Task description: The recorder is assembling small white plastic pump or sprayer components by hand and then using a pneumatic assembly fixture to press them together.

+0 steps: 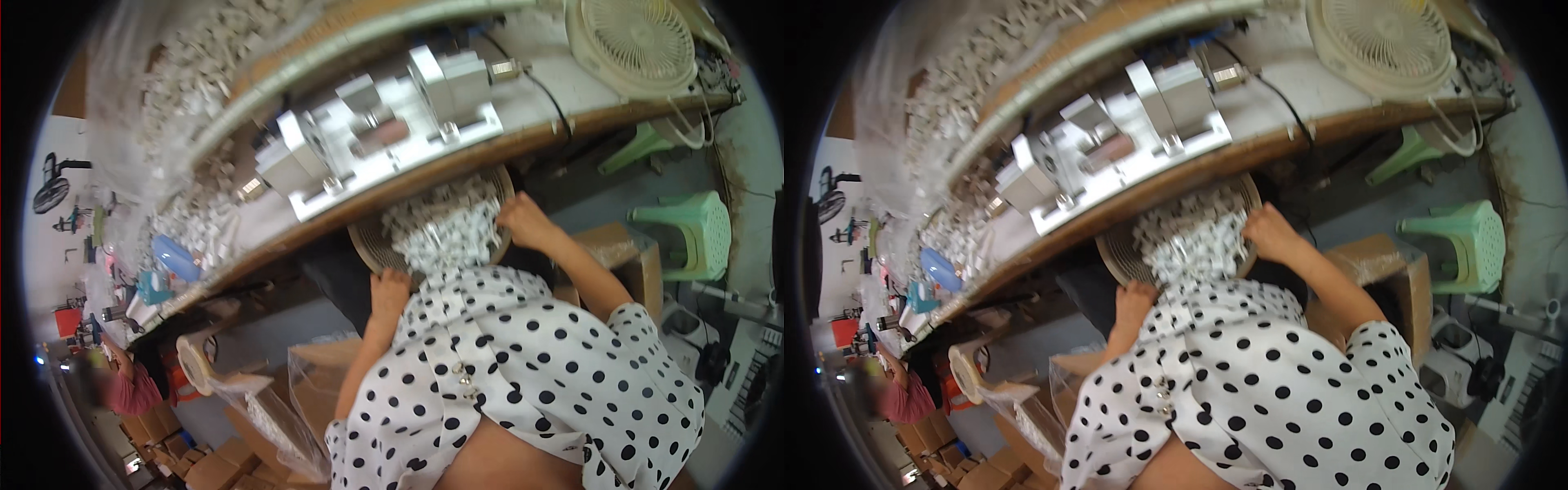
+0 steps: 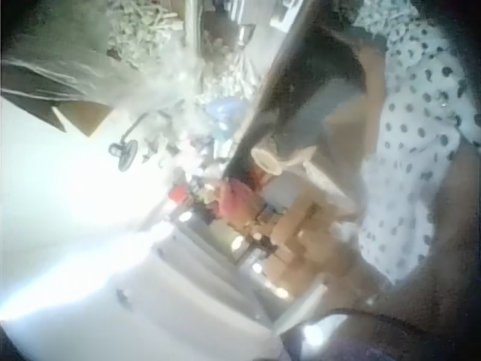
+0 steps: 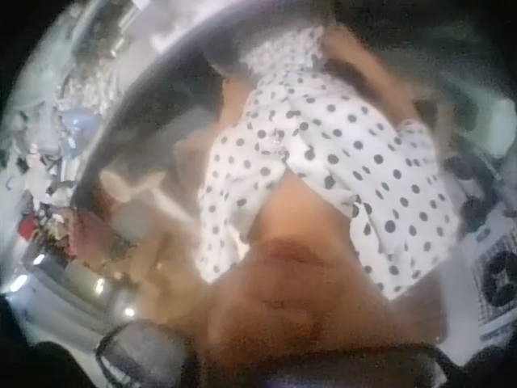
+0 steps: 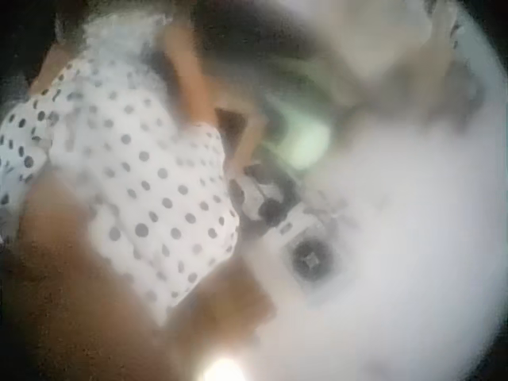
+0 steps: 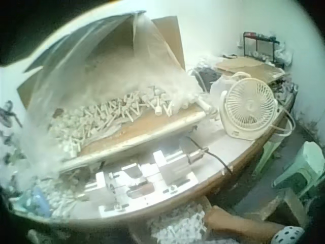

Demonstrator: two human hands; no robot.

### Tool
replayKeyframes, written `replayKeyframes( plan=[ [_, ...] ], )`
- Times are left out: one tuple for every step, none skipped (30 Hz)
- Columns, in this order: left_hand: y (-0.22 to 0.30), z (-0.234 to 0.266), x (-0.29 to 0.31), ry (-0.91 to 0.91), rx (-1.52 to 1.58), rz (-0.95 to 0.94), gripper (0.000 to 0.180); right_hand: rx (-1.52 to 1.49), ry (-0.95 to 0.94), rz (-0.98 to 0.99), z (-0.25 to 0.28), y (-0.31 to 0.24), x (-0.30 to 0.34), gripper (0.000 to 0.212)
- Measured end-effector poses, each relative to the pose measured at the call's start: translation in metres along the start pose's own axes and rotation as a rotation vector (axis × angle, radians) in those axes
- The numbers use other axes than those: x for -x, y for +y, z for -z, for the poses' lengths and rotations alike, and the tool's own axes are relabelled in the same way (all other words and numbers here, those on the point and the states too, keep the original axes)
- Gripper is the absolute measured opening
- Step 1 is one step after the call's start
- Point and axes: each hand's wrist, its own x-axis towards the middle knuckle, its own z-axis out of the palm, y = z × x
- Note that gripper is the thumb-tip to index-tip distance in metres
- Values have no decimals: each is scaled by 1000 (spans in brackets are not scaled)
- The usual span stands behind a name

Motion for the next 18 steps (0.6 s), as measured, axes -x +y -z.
replayKeyframes(
  plan=[
    [-1,7,1,-14,83,1,17,13,-17,-6,-3,0,3,13],
    [-5,15,3,-11,228,-2,17,18,-57,-13,-5,0,4,14],
    [-12,39,3,-26,534,-19,21,-30,-81,-14,-2,-1,8,15],
    [-22,57,3,-151,740,-1,28,-121,-103,-36,7,-3,9,15],
    [-32,73,5,-178,890,21,28,-219,-127,-43,22,-7,9,16],
    [-45,91,5,-135,1038,84,26,-275,-170,-41,37,-9,3,17],
    [-56,120,9,-98,1188,145,25,-336,-218,-41,56,-13,-1,18],
    [-66,151,9,45,1153,138,22,-325,-209,-35,82,-19,-7,18],
    [-78,182,4,184,1117,129,20,-408,-186,32,112,-27,-16,18],
    [-90,207,-3,247,1124,152,18,-488,-164,83,142,-32,-21,19],
    [-105,230,-4,316,1125,204,17,-517,-116,168,166,-35,-34,19],
    [-121,249,-12,448,939,156,16,-545,-71,250,188,-36,-48,20],
    [-137,265,-25,569,750,106,15,-586,-41,293,208,-36,-62,18],
    [-152,280,-43,623,651,55,16,-545,29,313,224,-36,-77,15],
    [-168,296,-55,679,540,14,16,-569,85,354,241,-38,-95,12],
    [-185,306,-75,751,488,-35,16,-538,139,365,256,-37,-110,11],
    [-204,314,-91,819,424,-65,15,-500,177,411,267,-37,-133,10],
    [-223,326,-108,876,351,-77,14,-486,287,488,272,-33,-155,11]
  ],
)
